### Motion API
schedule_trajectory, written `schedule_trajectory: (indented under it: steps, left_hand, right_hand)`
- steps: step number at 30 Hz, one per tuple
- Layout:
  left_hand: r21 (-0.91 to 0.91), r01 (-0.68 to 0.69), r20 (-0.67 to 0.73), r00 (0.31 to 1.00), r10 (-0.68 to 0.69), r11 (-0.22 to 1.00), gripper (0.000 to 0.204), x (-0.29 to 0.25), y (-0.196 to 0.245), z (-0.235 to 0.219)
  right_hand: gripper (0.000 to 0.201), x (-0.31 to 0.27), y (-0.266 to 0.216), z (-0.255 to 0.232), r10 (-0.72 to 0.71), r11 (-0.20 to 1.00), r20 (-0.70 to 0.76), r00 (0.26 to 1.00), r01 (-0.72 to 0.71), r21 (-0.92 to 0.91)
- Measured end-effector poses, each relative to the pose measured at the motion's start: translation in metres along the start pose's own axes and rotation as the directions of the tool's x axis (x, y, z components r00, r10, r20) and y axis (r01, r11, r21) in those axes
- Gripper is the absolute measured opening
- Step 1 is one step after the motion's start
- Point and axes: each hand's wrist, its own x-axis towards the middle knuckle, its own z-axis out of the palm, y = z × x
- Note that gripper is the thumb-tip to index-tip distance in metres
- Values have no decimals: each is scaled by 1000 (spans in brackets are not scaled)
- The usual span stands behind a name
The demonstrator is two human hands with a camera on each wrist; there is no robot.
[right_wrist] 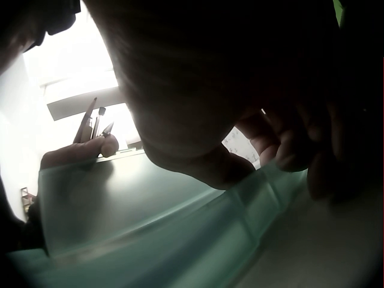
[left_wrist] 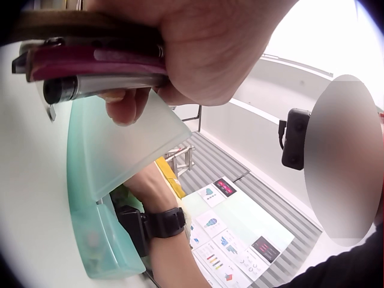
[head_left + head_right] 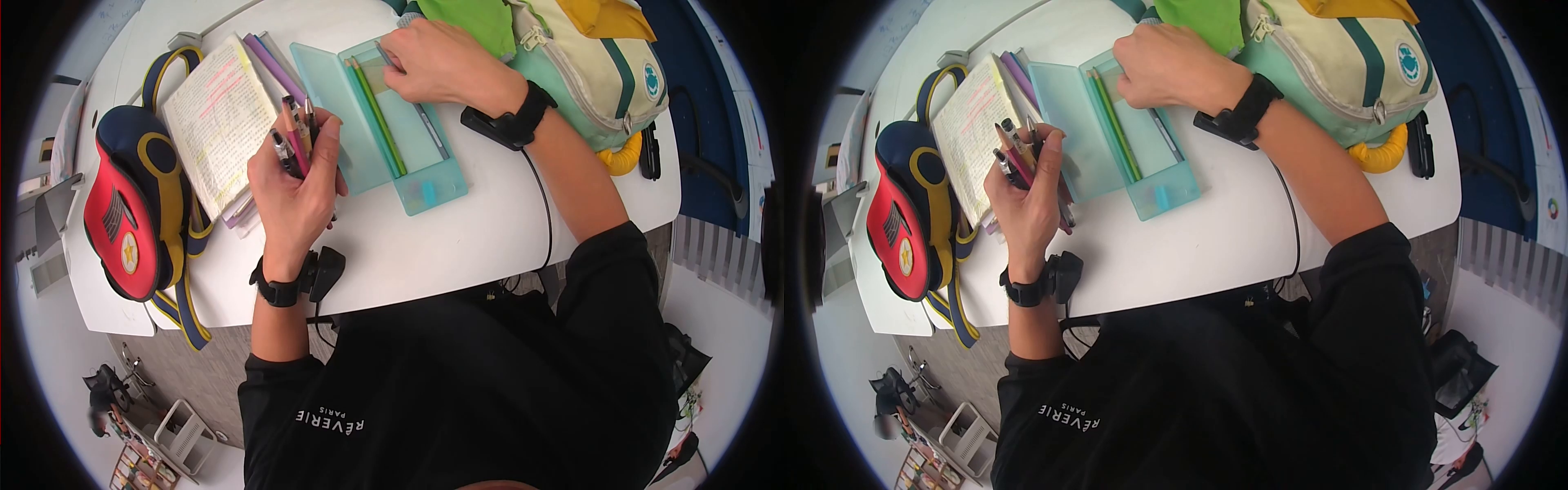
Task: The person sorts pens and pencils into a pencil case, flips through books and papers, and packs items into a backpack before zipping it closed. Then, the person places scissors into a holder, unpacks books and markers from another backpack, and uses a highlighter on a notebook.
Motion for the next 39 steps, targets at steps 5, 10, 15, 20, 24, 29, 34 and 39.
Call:
schedule_trajectory:
  steps: [5, 10, 15, 20, 24, 29, 34, 39]
  left_hand:
    - [10, -15, -6, 1000, 16, 1000, 9, 0, 0, 1]
    - [16, -31, -6, 1000, 31, 999, 10, 0, -1, 0]
    - [31, -22, 2, 1000, 22, 999, 11, 0, 1, 0]
    - [18, -17, -2, 1000, 17, 1000, 13, -1, 0, -1]
    - [29, -13, 6, 1000, 13, 1000, 13, 0, 0, -1]
    - [24, -23, 2, 1000, 23, 999, 13, 0, 0, 0]
    - [36, -20, -2, 1000, 20, 999, 13, 0, 0, 0]
    - [35, -41, -1, 999, 41, 999, 13, 0, 0, 0]
  right_hand:
    - [20, 2, 3, 5, 17, 1000, 38, 999, -16, -26]
    - [21, 1, 1, 4, 60, 998, 39, 997, -60, -5]
    - [31, 2, 0, 1, 103, 994, -23, 994, -101, 50]
    - [41, 2, -9, -17, 185, 982, -28, 982, -184, 38]
    - [37, 2, -8, -15, 215, 977, 44, 976, -214, -15]
    - [31, 2, -2, -7, 187, 982, 51, 981, -186, -17]
    - [28, 4, 0, -4, 185, 983, 59, 981, -184, -31]
    - [27, 5, 2, -6, 183, 983, 91, 979, -184, -6]
